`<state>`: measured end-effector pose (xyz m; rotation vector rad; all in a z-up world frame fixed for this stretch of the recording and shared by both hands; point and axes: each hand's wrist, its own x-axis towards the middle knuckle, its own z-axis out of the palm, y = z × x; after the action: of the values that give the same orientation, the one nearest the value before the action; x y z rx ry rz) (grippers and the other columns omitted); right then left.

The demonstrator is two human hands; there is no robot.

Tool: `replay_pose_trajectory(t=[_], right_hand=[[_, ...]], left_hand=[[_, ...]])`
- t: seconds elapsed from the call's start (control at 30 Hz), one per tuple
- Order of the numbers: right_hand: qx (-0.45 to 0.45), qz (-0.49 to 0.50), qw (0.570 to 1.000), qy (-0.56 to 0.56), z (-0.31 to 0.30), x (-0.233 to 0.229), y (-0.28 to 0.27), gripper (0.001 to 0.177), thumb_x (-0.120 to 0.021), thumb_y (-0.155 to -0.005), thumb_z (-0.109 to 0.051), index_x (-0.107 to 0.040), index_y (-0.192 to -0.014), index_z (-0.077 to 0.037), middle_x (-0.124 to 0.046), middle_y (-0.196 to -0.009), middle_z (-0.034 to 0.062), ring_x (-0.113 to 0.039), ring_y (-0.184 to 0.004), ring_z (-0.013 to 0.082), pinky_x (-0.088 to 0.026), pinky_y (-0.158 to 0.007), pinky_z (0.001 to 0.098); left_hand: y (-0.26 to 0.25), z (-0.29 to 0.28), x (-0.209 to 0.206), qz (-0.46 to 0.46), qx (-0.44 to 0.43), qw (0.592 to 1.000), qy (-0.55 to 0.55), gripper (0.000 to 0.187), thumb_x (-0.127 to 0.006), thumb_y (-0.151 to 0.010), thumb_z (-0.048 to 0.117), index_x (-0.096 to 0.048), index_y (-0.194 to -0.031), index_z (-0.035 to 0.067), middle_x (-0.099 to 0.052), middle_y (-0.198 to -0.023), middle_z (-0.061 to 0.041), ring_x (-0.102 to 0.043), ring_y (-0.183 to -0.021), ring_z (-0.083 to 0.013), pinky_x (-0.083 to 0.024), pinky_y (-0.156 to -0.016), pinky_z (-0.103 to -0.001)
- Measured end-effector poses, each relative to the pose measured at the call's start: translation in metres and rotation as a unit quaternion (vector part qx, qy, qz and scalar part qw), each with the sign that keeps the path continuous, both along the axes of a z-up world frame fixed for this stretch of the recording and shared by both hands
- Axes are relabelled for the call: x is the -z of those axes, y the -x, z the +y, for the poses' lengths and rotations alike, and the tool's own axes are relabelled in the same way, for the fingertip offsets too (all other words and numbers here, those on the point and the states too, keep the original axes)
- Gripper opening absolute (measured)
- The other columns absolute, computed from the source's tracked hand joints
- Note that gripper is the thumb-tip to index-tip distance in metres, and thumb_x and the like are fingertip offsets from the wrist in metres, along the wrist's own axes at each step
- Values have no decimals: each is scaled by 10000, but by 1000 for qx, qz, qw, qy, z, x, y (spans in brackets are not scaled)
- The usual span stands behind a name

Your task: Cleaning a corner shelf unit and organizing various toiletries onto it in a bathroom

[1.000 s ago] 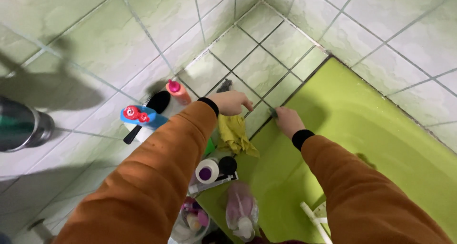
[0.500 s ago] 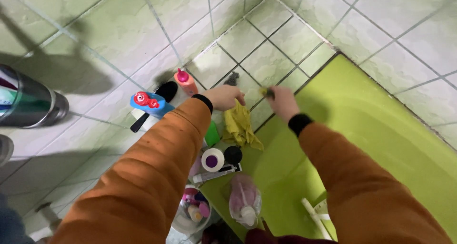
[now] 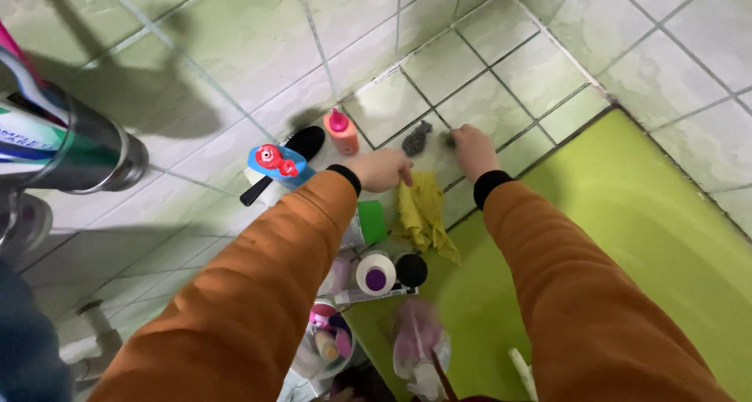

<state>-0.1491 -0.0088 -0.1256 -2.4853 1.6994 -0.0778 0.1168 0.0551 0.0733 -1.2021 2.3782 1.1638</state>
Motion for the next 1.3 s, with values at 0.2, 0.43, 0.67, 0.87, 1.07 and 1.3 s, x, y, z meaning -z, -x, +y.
replay_pose_trajectory(t=[0.2, 0.43, 0.67, 0.87, 1.07, 1.3], right_hand=[[-76, 60, 995, 5, 29, -4, 7, 122, -560, -942, -90, -604, -1050, -54, -611, -982, 93, -690, -963, 300, -597, -807, 399], [66, -44, 986, -147, 113, -82, 45, 307, -589, -927, -68, -665, -1224, -46, -717, -1087, 185, -689, -1085, 392, -569, -943, 506], [267, -414, 868, -63, 160, -191, 88, 131, -734, -969, -142, -688, -1017, -30, -724, -730, 125, -719, -575, 208, -571, -553, 315], [267, -573, 775, -5, 222, -322, 97, 171, -718, -1005, -122, -665, -1008, 40, -698, -741, 178, -710, -577, 226, -597, -583, 315], [331, -743, 581, -16, 306, -462, 92, 301, -789, -932, -204, -645, -1036, 39, -741, -884, 101, -744, -683, 136, -658, -598, 237], [311, -758, 573, 3, 378, -548, 128, 308, -796, -920, -222, -672, -1056, 24, -762, -919, 93, -758, -726, 123, -659, -597, 241]], left_hand=[[14, 6, -19, 17, -21, 1000, -5, 567, -386, -839, -57, -787, -1196, 124, -685, -1334, -167, -607, -1279, -408, -481, -1094, -517], [44, 25, -56, 33, -14, 998, -44, 561, -377, -852, -82, -738, -1260, 56, -519, -1523, -195, -447, -1421, -431, -378, -1179, -542], [47, 54, -105, 37, 14, 999, -3, 532, -354, -920, -102, -735, -1258, 50, -509, -1538, -188, -371, -1488, -387, -334, -1219, -509], [49, 104, -206, 64, 21, 998, 5, 529, -361, -948, -105, -692, -1327, 59, -438, -1582, -217, -292, -1524, -394, -267, -1248, -521], [57, 163, -298, 139, -40, 989, 7, 510, -373, -967, -66, -633, -1392, 43, -437, -1601, -159, -315, -1522, -350, -297, -1240, -486], [78, 227, -400, 156, 16, 984, 90, 445, -423, -945, -64, -660, -1317, -2, -454, -1575, -207, -331, -1507, -387, -312, -1226, -518]])
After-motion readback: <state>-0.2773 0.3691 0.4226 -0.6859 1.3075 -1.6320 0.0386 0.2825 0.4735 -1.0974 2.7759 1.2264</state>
